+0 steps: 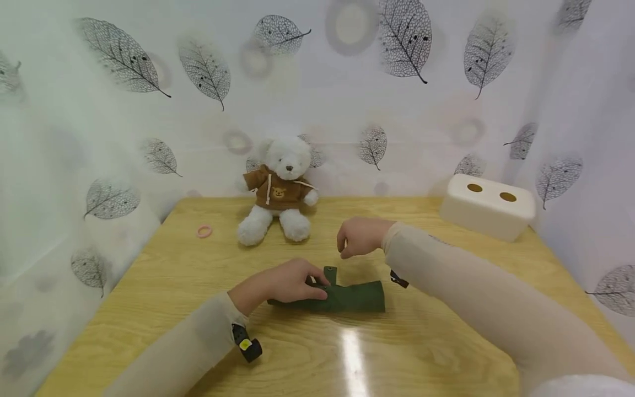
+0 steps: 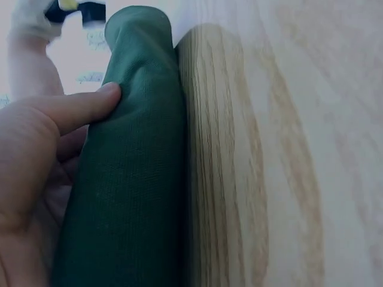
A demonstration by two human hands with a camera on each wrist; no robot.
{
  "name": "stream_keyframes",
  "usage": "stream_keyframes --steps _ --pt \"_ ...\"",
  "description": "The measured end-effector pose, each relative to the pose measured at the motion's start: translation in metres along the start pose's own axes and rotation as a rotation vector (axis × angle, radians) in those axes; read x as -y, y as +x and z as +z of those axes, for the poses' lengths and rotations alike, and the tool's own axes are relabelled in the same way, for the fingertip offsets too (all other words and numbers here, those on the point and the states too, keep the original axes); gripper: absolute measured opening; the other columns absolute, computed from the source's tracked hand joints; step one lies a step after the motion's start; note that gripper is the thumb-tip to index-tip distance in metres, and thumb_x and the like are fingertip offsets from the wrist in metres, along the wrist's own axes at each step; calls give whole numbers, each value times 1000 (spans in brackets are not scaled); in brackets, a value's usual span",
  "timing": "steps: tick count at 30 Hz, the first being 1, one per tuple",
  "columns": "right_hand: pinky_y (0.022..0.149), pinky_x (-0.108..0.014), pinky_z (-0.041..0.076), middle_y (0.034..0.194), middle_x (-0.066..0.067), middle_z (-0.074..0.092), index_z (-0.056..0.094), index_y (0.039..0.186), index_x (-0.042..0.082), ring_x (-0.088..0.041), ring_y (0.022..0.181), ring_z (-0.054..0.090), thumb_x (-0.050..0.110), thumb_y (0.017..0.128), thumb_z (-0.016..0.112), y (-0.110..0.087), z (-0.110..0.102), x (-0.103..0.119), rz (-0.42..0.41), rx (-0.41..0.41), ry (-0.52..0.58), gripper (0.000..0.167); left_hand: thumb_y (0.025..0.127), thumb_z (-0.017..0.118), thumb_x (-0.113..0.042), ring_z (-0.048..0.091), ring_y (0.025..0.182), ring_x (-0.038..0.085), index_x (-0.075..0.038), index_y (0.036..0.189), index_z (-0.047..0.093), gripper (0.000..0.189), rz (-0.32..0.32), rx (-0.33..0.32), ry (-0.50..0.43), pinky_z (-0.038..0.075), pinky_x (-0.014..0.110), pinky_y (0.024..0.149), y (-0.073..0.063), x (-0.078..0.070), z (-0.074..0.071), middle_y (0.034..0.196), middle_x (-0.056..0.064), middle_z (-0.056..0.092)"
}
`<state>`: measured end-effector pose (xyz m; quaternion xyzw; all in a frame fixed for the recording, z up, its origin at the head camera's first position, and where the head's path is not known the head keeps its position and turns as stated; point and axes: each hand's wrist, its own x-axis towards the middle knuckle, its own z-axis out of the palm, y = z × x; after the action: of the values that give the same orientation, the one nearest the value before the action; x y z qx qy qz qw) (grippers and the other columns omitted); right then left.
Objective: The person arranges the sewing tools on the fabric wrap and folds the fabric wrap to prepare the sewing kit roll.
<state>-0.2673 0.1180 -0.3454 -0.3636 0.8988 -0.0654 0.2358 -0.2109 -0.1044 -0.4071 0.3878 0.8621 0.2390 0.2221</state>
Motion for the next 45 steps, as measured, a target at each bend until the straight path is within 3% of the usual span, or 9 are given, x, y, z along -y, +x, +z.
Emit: stream_keyframes --steps 6,11,17,23,29,34,38,45 --pt "85 -38 54 115 3 66 68 129 21 -14 101 63 27 93 73 11 24 -9 -44 120 76 37 98 66 -38 64 94 -1 -18 119 73 30 60 82 13 52 18 80 -5 -17 7 111 -11 70" --pt "83 -35 53 106 10 65 67 130 27 -9 93 62 23 91 75 4 34 -5 -68 190 156 39 99 65 -38 64 94 -2 -18 120 73 30 86 79 -3 51 16 79 -5 -21 12 110 -11 70" --pt "83 -33 53 108 12 62 67 122 27 -7 93 61 20 91 76 1 38 2 -93 208 157 33 100 63 -37 64 93 -4 -18 121 74 30 116 46 65 49 14 80 -7 -25 16 110 -11 72" --pt "86 -31 52 106 12 63 66 120 26 -7 95 61 19 88 79 8 44 10 -86 224 222 35 102 61 -33 61 79 -8 -18 123 74 29 150 -13 147 47 10 76 -13 -29 21 106 -10 74" --pt "75 -29 51 93 10 61 66 98 22 -7 81 58 12 88 78 7 46 19 -70 230 129 18 104 59 -31 64 91 -7 -18 123 74 28 172 -38 178 48 10 81 -18 -35 24 111 -11 73" --pt "77 -29 52 95 12 62 66 98 22 -7 85 60 11 89 77 4 45 21 -61 224 138 18 105 56 -26 62 99 -2 -14 123 74 28 158 -40 213 47 11 84 -21 -39 27 116 -7 68" --pt "80 -30 54 100 11 66 72 103 21 -6 88 63 9 86 78 0 40 22 -49 194 173 22 105 56 -26 58 92 -1 -13 119 75 27 141 -76 246 46 11 78 -23 -40 28 109 -5 63" --pt "60 -28 48 71 4 65 77 90 16 -10 60 56 9 87 75 -7 31 28 27 157 223 8 101 64 -28 62 84 -3 -19 107 79 19 83 -213 203 48 12 74 -21 -34 25 96 -10 70"
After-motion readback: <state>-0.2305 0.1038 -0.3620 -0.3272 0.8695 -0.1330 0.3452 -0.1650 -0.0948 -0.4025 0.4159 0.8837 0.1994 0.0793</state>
